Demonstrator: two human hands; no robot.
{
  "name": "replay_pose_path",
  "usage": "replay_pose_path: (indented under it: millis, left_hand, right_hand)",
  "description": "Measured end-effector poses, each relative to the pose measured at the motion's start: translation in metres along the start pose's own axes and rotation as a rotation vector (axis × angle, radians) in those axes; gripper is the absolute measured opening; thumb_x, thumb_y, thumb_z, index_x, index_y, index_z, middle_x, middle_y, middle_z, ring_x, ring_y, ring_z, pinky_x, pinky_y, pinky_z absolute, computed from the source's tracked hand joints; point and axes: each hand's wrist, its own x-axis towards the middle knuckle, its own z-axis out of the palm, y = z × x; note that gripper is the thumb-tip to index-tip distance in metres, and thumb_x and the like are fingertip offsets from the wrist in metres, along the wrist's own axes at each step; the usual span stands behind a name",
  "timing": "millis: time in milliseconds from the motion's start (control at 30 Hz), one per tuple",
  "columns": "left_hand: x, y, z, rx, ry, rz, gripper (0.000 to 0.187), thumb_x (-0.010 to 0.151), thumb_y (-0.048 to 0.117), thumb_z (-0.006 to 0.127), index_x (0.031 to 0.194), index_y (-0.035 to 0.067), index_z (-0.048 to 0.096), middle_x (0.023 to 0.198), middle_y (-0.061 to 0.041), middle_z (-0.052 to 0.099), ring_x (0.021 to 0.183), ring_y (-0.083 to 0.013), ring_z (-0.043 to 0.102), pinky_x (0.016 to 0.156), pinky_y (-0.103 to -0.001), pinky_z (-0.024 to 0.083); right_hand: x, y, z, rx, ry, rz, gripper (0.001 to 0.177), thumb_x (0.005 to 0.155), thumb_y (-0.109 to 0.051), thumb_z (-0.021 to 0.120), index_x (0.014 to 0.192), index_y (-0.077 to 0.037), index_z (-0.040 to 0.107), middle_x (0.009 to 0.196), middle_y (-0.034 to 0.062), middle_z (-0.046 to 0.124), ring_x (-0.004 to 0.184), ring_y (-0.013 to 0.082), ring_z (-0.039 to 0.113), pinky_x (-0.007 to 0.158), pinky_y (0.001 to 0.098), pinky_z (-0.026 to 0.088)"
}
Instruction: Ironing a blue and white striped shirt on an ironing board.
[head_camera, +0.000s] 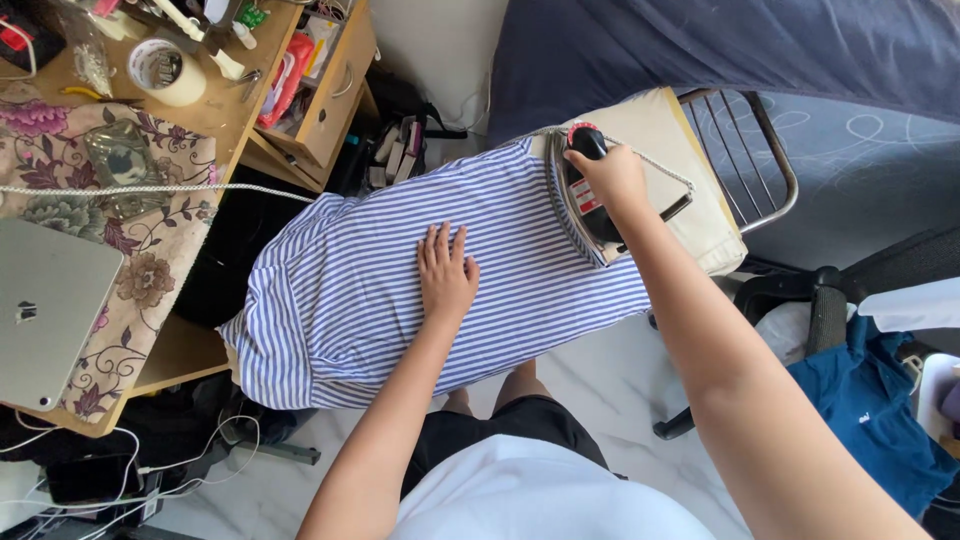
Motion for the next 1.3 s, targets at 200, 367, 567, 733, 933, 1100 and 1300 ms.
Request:
replay_pose_path:
  millis: [200,367,567,733,933,1100,1300]
  left_hand:
    - [-0.008,0.003,-0.008,0.011,0.049,-0.040,0.056,0.095,0.026,0.058,0.148,0.012,0.052,0.157,-0.015,0.042,0.150,-0.0361,0.033,0.125,-0.056,0.024]
    - [-0.013,0.002,-0.005,0.012,0.074,-0.024,0.056,0.095,0.025,0.059,0.149,0.011,0.052,0.157,-0.016,0.043,0.150,-0.0368,0.033,0.124,-0.056,0.025]
    - [-0.017,-0.017,-0.011,-0.020,0.126,-0.021,0.054,0.096,0.026,0.061,0.146,0.009,0.053,0.155,-0.018,0.043,0.149,-0.0389,0.034,0.125,-0.056,0.026]
    - [-0.033,-0.077,-0.030,0.010,0.171,-0.074,0.053,0.093,0.027,0.065,0.142,0.008,0.055,0.151,-0.021,0.043,0.144,-0.0441,0.036,0.120,-0.058,0.026]
    - [-0.084,-0.176,-0.059,0.160,0.302,-0.255,0.046,0.099,0.019,0.067,0.143,0.009,0.056,0.153,-0.015,0.047,0.148,-0.0403,0.039,0.124,-0.055,0.031]
    - [-0.127,-0.224,-0.082,0.114,0.322,-0.447,0.054,0.099,0.026,0.069,0.146,0.004,0.054,0.152,-0.018,0.046,0.143,-0.0399,0.041,0.118,-0.054,0.035]
    - [-0.129,-0.240,-0.120,0.177,0.254,-0.956,0.068,0.082,0.037,0.080,0.135,0.003,0.055,0.125,-0.019,0.057,0.115,-0.0413,0.053,0.092,-0.056,0.043]
  right_hand:
    - [-0.050,0.020,-0.017,-0.033,-0.105,0.026,0.070,0.079,-0.060,0.079,0.083,0.010,0.074,0.066,0.0215,0.070,0.059,0.0317,0.073,0.058,0.0421,0.057]
    - [-0.129,0.097,-0.032,-0.060,-0.063,0.100,0.070,0.080,-0.059,0.081,0.078,0.010,0.073,0.063,0.0236,0.067,0.057,0.0345,0.069,0.058,0.0441,0.054]
    - [-0.129,0.125,-0.037,-0.051,0.037,0.154,0.073,0.083,-0.060,0.081,0.079,0.013,0.071,0.063,0.0245,0.067,0.058,0.0334,0.069,0.058,0.0439,0.053]
    - [-0.118,0.058,-0.024,0.013,-0.067,0.136,0.068,0.082,-0.057,0.079,0.083,0.010,0.073,0.065,0.0223,0.068,0.058,0.0323,0.069,0.057,0.0435,0.052]
    - [-0.170,-0.047,0.037,-0.002,-0.292,0.019,0.070,0.078,-0.058,0.082,0.084,0.012,0.075,0.067,0.0203,0.072,0.060,0.0291,0.074,0.059,0.0410,0.056]
    - [-0.209,-0.136,0.099,-0.115,-0.492,-0.264,0.061,0.079,-0.062,0.075,0.087,-0.002,0.080,0.069,0.0192,0.073,0.065,0.0338,0.074,0.065,0.0430,0.058]
    - [-0.219,-0.248,0.152,-0.210,-0.602,-0.365,0.065,0.081,-0.066,0.070,0.090,-0.003,0.078,0.071,0.0140,0.076,0.070,0.0300,0.079,0.070,0.0411,0.062]
